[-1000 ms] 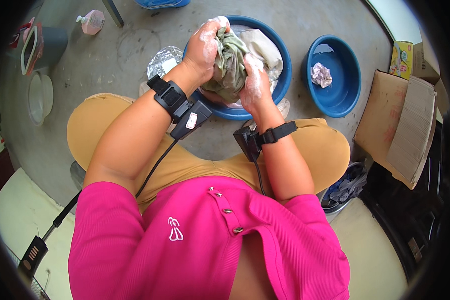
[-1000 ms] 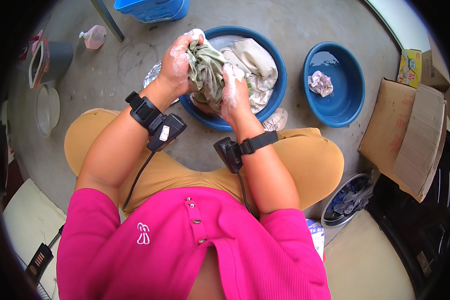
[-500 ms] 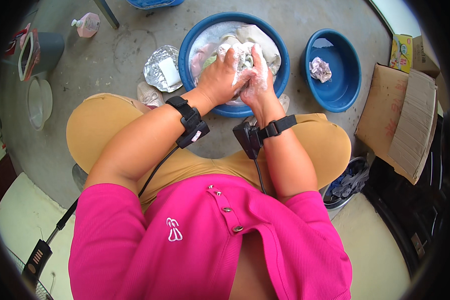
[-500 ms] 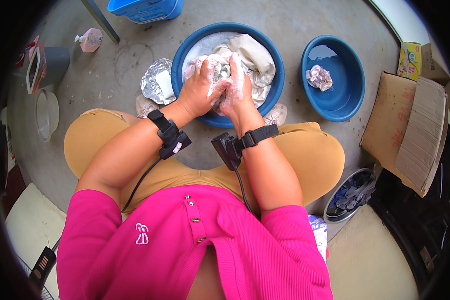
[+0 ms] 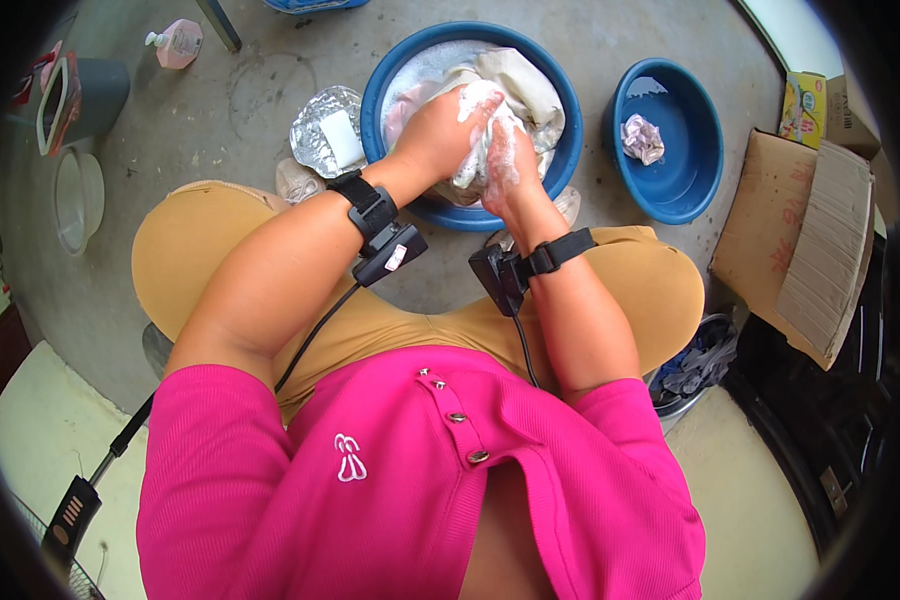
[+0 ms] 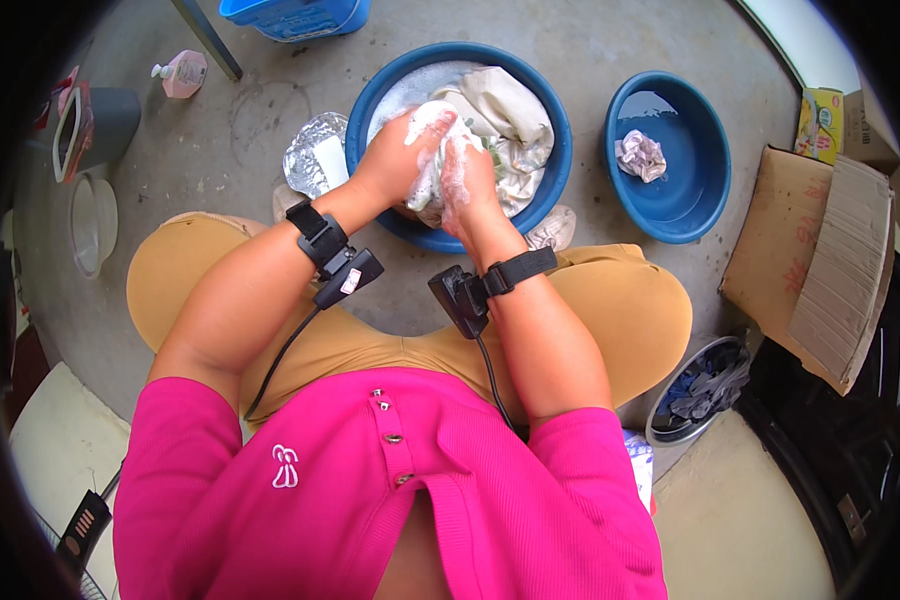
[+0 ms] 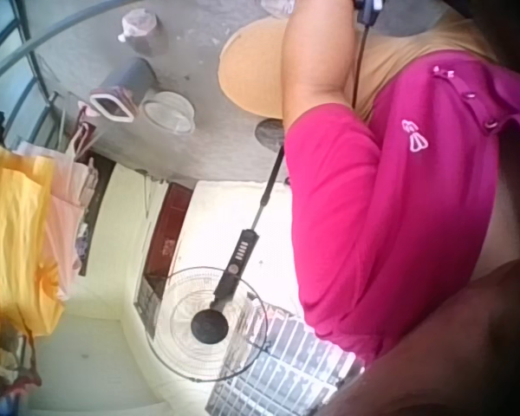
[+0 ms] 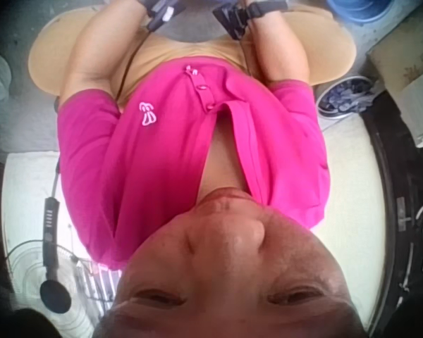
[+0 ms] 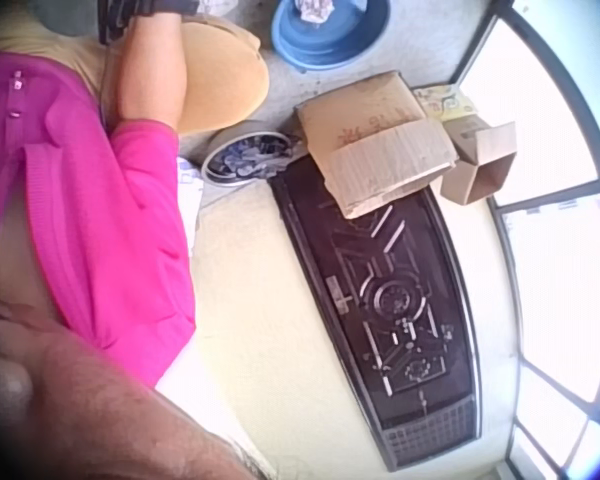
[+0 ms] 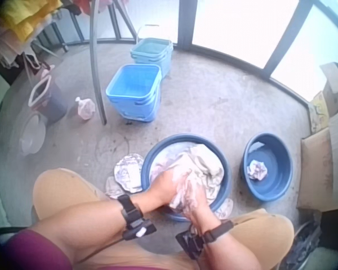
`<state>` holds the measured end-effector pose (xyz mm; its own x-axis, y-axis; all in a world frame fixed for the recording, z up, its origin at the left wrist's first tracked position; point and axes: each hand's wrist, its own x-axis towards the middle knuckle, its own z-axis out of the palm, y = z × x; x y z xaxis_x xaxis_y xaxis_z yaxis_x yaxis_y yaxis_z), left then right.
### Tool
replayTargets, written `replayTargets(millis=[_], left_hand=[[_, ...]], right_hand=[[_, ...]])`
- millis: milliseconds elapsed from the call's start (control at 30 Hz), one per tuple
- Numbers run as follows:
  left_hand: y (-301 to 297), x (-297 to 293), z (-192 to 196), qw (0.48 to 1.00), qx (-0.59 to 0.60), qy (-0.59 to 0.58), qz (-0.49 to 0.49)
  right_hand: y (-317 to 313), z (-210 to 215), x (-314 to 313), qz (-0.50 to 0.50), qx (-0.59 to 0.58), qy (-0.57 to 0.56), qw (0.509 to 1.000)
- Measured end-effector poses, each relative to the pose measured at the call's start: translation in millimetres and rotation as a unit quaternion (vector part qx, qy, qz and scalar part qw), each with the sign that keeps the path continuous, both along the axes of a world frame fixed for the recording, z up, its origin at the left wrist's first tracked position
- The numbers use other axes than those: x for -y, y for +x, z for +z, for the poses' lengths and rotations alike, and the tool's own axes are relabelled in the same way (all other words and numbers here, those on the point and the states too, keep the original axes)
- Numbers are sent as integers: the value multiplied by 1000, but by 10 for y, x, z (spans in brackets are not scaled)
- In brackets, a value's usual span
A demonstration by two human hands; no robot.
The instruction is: The person scrubs a green cloth by hand in a blue basin filled with soapy water.
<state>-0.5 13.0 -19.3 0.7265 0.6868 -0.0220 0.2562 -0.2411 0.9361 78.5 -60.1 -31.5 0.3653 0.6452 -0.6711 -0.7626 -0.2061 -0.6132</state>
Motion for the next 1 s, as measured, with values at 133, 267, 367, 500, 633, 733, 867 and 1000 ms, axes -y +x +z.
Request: replayTargets(millis=[133,267,367,500,633,733,867,1000], left_hand=[[-2,-69,-137,943,115,-303,70],[-36,-257,91,922,106,-358,104],[-146,-478,188,907,154,-375,117],[-225,-611,354,926,157,-318,129],[-237,-596,478,949,108,-282,94],[-257,-542,420,995,-6,-81,-52],[-276,-418,436,929,-267,163,-199],[-264,-452,494,900,-334,263,-98]], right_hand=[[-30,96,-17,-16,-29,52,998],[64,267,3,-15,-27,82,996],[209,356,-2,-25,-12,100,995],[335,458,48,-64,57,79,993],[373,566,29,-104,70,95,988],[434,548,32,-120,84,96,985],[437,596,34,-147,125,69,979],[478,494,44,-154,146,72,975]])
